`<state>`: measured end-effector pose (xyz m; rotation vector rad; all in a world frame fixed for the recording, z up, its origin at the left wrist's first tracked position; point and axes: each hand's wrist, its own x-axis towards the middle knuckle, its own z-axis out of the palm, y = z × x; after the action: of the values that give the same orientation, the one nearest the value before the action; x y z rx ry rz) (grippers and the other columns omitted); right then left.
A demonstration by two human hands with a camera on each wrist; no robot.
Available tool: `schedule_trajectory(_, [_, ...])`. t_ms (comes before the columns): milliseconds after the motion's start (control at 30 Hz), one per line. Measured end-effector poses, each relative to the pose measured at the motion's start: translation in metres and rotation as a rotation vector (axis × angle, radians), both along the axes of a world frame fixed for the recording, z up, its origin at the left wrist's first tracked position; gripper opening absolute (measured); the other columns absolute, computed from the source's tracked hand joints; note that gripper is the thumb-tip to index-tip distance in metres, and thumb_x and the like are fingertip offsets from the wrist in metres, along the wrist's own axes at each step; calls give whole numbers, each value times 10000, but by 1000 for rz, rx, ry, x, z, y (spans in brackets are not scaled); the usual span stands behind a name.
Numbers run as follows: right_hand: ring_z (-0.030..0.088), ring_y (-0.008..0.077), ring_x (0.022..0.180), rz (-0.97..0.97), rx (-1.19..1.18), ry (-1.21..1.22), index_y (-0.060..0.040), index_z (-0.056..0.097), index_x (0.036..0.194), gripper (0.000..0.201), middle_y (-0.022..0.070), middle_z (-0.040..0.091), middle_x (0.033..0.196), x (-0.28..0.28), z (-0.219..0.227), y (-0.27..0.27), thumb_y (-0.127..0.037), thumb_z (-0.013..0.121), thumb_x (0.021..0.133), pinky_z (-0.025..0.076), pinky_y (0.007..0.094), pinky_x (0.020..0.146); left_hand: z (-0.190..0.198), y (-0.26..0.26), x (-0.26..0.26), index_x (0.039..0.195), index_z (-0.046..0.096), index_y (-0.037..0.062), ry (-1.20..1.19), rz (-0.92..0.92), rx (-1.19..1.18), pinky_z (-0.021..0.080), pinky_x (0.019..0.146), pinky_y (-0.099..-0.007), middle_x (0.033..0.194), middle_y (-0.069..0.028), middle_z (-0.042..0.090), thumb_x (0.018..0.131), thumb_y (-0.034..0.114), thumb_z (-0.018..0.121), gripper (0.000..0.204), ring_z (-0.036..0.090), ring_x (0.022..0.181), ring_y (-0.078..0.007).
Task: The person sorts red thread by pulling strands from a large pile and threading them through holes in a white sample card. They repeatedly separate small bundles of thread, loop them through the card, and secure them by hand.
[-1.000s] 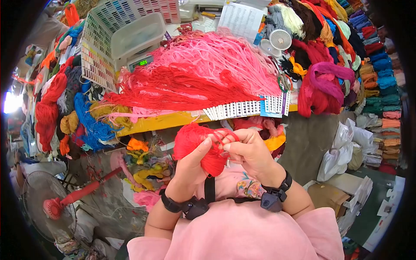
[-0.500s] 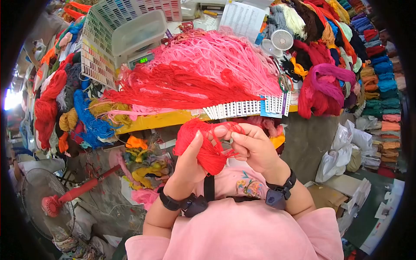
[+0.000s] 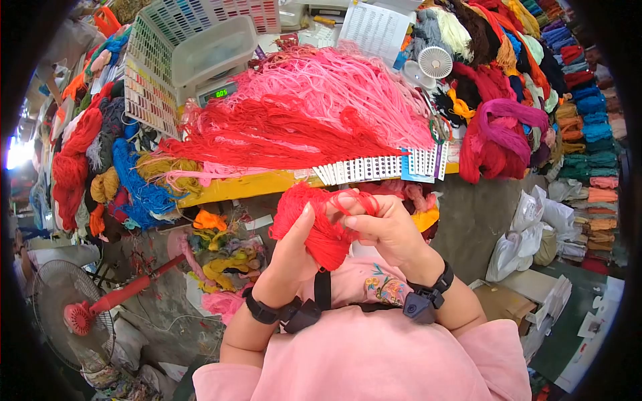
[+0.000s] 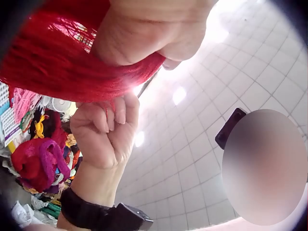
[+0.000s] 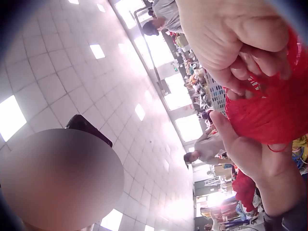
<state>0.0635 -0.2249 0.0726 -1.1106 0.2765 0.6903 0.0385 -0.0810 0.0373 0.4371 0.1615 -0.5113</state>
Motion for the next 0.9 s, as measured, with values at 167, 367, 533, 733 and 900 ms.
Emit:
schedule_trajectory(167, [353,18,474,-44,109,13,-38,567,786,48,-21,538,683,0,-1,-9,-64,544,753,275,163,431,-18,6,0,1188,335,-38,-77,-52,-20,273,942,-381,1237,-147,342,863,441,215,591,349,1132,-235])
schedule_trajectory(367, [300,23,437,7,212,112,-49,552,789,97,-54,441,576,2,7,-11,-144,556,769,244,171,408,-17,3,0,1210,299,-36,-155,-83,65,267,946,-376,1278,-143,288,860,445,219,600,318,1155,-228])
schedule_trajectory(533, [300,-3,422,46,-54,3,-50,557,735,45,-68,429,545,1,8,7,-92,568,745,199,159,371,6,-4,2,1254,204,-29,-277,-141,224,272,941,-345,1282,-140,279,838,481,265,661,325,1149,-213])
schedule_trajectory(733, [320,2,424,-24,21,-20,-31,585,713,23,-56,448,553,0,3,5,-31,563,707,209,156,374,9,-1,3,1255,221,-26,-194,-66,32,280,926,-311,1251,-124,321,840,430,320,625,341,1134,-181])
schedule_trajectory(900, [328,7,418,-52,92,-26,-11,601,774,85,-45,467,558,0,5,5,-16,557,702,216,157,373,9,-2,0,1229,285,-25,-83,8,-23,305,910,-311,1200,-120,387,841,386,359,569,392,1089,-174])
